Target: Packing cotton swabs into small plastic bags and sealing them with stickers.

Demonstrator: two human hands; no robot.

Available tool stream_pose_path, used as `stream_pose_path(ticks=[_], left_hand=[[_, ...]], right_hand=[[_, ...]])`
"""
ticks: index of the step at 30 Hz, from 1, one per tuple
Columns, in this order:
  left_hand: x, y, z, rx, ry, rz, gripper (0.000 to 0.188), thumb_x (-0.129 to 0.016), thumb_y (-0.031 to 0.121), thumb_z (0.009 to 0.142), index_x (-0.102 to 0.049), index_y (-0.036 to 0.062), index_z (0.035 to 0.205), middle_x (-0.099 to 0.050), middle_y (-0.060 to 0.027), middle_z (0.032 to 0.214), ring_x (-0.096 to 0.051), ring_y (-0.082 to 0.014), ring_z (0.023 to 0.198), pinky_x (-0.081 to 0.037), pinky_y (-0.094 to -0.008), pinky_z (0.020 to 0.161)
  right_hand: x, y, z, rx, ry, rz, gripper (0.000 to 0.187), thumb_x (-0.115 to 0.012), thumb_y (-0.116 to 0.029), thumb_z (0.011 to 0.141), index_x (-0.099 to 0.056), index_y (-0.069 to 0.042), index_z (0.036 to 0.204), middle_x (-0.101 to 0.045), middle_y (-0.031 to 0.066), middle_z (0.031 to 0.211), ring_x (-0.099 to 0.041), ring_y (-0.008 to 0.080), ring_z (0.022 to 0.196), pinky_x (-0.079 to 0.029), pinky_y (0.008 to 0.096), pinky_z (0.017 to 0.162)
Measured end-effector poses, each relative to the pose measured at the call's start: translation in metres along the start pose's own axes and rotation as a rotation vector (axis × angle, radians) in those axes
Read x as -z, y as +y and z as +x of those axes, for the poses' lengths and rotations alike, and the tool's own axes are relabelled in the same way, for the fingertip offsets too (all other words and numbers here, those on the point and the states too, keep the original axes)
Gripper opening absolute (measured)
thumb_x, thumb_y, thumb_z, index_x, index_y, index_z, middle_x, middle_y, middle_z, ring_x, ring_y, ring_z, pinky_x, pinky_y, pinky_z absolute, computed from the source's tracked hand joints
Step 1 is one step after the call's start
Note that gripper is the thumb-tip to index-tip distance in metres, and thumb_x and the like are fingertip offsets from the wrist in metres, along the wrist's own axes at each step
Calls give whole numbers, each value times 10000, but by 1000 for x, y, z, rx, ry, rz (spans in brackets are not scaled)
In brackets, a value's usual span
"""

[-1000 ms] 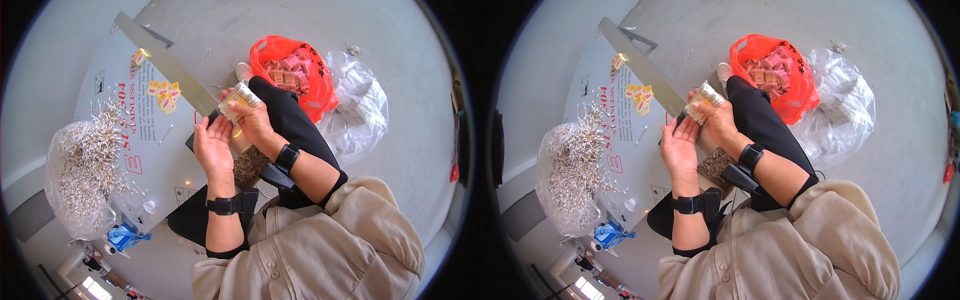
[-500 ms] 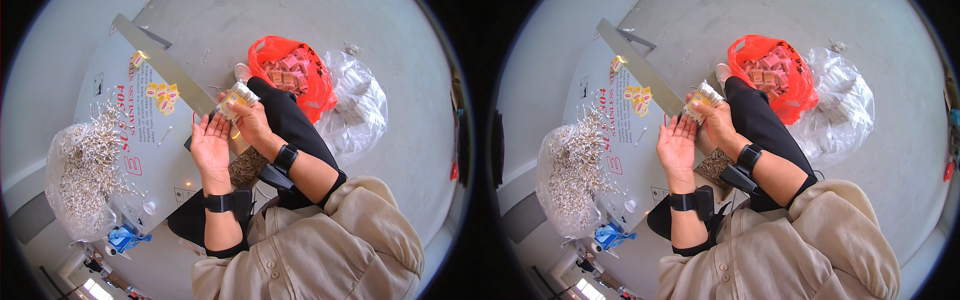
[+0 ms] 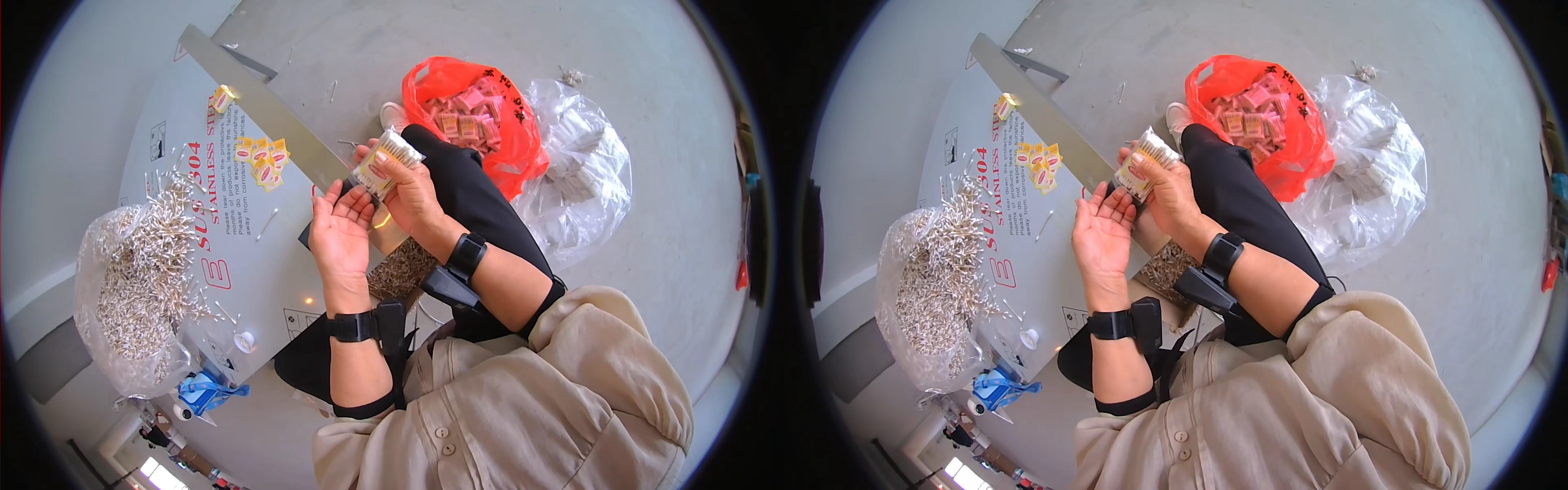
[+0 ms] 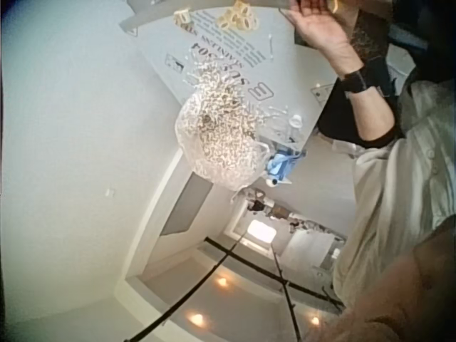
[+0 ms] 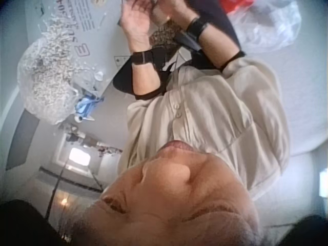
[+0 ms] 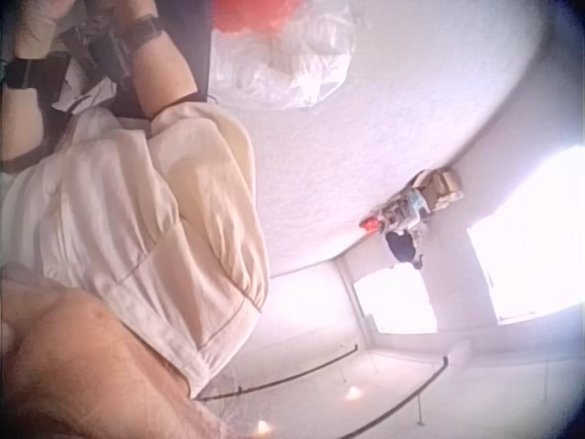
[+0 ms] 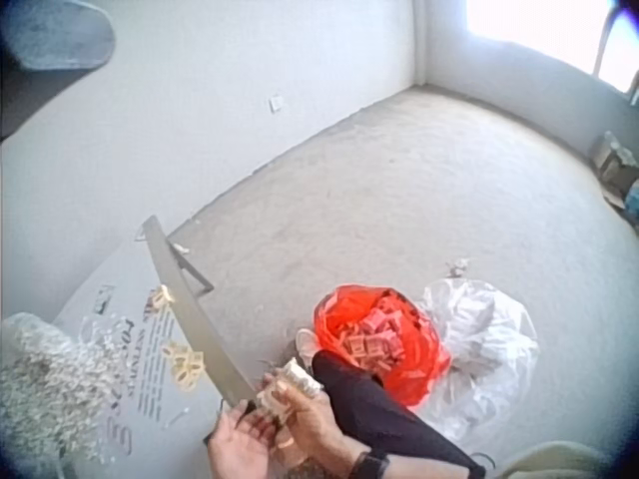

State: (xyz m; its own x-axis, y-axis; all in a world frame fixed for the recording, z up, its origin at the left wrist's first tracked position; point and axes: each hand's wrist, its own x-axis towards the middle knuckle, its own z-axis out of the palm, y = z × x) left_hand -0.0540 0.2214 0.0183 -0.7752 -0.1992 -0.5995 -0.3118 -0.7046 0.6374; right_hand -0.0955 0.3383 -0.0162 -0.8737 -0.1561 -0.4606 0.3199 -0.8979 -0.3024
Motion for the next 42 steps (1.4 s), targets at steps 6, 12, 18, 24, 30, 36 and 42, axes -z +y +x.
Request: stream_pose_path(ticks=[6, 12, 18, 24, 30, 36, 42], left_hand=[[-7, -8, 6, 7, -30, -31, 467, -436, 403, 1042, -495, 1, 1272, -624, -176, 1096, -605, -279, 997, -483, -423, 951], [-13, -10, 2, -163, -53, 196, 436, -461, 343, 1041, -516, -20, 1276, -636, -152, 1062, -621, -246, 956, -512, -384, 890], [-17, -4, -10, -356, 36, 524, 285, -579, 135, 990, -571, -36, 1218, -644, -148, 1072, -641, -208, 930, -524, -324, 845], [-39, 12, -43, -1055, -278, 1220, 298, -705, -75, 702, -683, 60, 966, -609, -121, 1215, -576, -305, 1119, -482, -403, 970], [-19, 31, -71, -1135, -384, 1418, 255, -754, -70, 645, -679, 35, 865, -637, -94, 1142, -592, -283, 1066, -534, -386, 867], [14, 31, -95, -1275, -356, 1511, 231, -744, -78, 631, -651, 21, 818, -640, -76, 955, -594, -279, 935, -521, -371, 779], [31, 28, -95, -1229, -205, 1406, 221, -729, -80, 653, -621, 13, 822, -618, -70, 892, -588, -286, 856, -516, -381, 723]], right_hand=[[-1, 5, -1, 38, 35, -98, 354, -664, -43, 912, -551, 25, 1241, -667, 163, 1182, -636, 265, 1135, -532, 372, 943], [0, -5, 5, 80, 61, -79, 326, -667, -29, 901, -569, 34, 1206, -677, 158, 1147, -655, 258, 1072, -544, 391, 920], [-6, -53, 18, 89, 125, 20, 285, -604, 9, 918, -517, 41, 1187, -669, 194, 1081, -684, 304, 958, -584, 427, 832], [-18, -57, -18, -393, 164, 61, 212, -550, -73, 980, -525, 42, 1156, -638, 199, 1052, -664, 330, 964, -564, 449, 875], [-9, -29, -47, -603, 237, 22, 156, -572, -63, 972, -552, 33, 1094, -633, 146, 996, -676, 274, 909, -594, 422, 791], [-15, -9, -64, -728, 169, -166, 187, -596, -102, 968, -566, 46, 1079, -649, 158, 1025, -682, 281, 912, -597, 417, 793], [-16, -43, -79, -128, -201, -1201, 206, -638, -62, 901, -651, 16, 1091, -650, 134, 1060, -681, 149, 889, -572, 301, 737]])
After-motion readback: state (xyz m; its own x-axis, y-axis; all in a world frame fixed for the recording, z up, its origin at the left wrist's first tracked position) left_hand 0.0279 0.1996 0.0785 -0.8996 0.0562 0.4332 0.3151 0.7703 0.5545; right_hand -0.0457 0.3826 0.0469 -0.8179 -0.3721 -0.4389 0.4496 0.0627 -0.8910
